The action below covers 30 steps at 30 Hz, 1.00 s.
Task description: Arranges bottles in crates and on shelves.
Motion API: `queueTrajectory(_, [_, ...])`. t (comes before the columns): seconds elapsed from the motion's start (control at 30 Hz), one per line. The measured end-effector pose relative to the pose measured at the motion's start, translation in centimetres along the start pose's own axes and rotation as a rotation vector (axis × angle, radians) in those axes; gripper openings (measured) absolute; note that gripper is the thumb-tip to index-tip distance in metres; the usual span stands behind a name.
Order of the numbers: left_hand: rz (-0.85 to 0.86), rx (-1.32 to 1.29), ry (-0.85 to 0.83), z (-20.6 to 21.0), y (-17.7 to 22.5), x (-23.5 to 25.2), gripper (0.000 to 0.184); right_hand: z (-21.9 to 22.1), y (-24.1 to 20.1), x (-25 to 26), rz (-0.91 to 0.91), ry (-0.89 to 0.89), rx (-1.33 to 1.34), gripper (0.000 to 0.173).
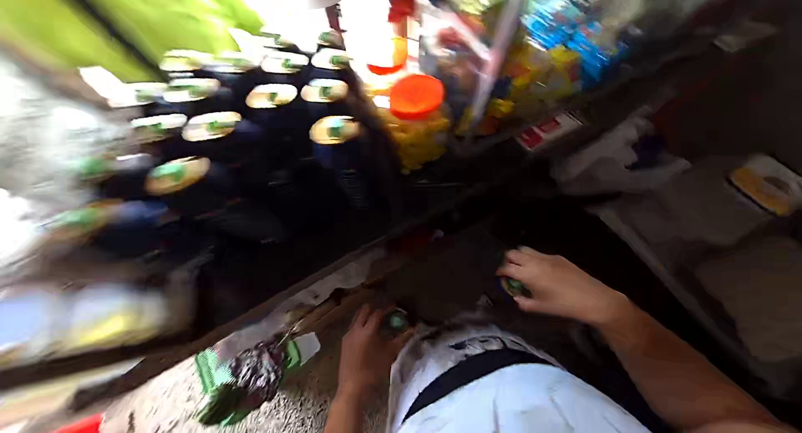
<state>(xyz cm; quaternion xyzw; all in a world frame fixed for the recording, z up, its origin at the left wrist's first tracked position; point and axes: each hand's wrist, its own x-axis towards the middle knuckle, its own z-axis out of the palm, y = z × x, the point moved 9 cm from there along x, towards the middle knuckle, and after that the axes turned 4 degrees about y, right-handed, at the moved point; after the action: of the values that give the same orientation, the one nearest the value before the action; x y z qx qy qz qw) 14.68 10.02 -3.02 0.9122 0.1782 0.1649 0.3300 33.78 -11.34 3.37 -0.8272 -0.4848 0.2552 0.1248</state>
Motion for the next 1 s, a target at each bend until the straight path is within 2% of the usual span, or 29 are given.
queueTrajectory(0.07, [0.033,-0.006,-0.065,2.8,1.6,1.4,0.056,2.5,4.0,-1.3,0.144,-0.063,0.062,0.037])
queueTrajectory(0.17, [0.058,0.012,-0.173,7.5,4.0,3.7,0.056,5.3,10.1,-3.2,0.280,-0.091,0.207,0.044])
queueTrajectory(0.33, [0.089,0.003,-0.344,15.1,8.4,7.1,0.055,7.6,17.7,-6.5,0.355,0.022,0.373,0.048])
queueTrajectory(0.57, [0.192,0.006,-0.456,22.6,14.7,11.7,0.051,9.4,23.9,-9.7,0.456,0.043,0.464,0.048])
queueTrajectory(0.8, [0.346,-0.053,-0.532,27.2,17.0,14.9,0.050,11.6,29.7,-11.7,0.666,0.115,0.543,0.049])
queueTrajectory(0.87, [0.346,-0.061,-0.592,28.2,16.9,15.3,0.050,12.5,30.8,-12.2,0.733,0.114,0.538,0.051])
queueTrajectory(1.0, [0.283,0.043,-0.837,29.1,17.0,16.8,0.049,12.9,32.0,-11.9,0.836,0.173,0.488,0.052])
